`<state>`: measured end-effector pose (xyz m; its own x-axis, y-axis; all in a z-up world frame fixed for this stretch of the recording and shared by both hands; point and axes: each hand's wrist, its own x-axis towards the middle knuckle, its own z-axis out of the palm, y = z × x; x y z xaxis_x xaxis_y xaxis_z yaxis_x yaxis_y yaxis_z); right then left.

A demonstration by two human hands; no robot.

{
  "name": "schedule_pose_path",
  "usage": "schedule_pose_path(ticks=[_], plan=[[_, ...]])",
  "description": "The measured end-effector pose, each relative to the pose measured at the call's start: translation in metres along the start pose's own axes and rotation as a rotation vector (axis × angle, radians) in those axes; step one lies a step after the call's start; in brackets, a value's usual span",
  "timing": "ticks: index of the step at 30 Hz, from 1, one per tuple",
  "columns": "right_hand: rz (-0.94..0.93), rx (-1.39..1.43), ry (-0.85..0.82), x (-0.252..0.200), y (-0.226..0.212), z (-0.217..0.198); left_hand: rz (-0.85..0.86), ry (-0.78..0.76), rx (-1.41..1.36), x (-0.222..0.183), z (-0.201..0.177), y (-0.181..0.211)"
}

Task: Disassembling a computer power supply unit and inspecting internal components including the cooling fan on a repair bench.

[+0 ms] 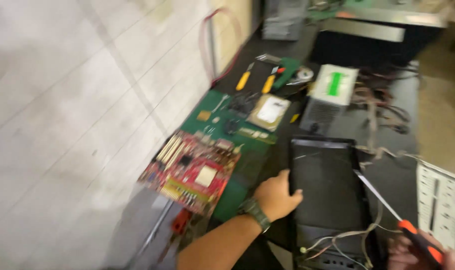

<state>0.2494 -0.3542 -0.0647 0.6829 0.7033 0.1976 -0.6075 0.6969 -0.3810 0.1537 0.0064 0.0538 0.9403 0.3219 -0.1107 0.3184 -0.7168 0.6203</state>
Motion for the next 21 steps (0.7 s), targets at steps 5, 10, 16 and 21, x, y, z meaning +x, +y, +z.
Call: schedule_pose_path(ticks=[5,10,16,21], plan=[[-0.475,-0.261,0.376,-0.009,0.026,0.004,-0.047,-0.229,0.020,0.001,-0.009,0.003],[-0.635,-0.309,0.346,0.011,0.045,0.054,-0.108,-0.041,-0.185,-0.013,-0.006,0.006],[-0.645,-0.293,0.426,0.011,0.046,0.078,-0.149,0.142,-0.371,-0.035,-0.012,0.018],[-0.679,-0.122,0.432,0.019,0.046,0.099,-0.126,0.177,-0.358,-0.039,-0.007,0.000]])
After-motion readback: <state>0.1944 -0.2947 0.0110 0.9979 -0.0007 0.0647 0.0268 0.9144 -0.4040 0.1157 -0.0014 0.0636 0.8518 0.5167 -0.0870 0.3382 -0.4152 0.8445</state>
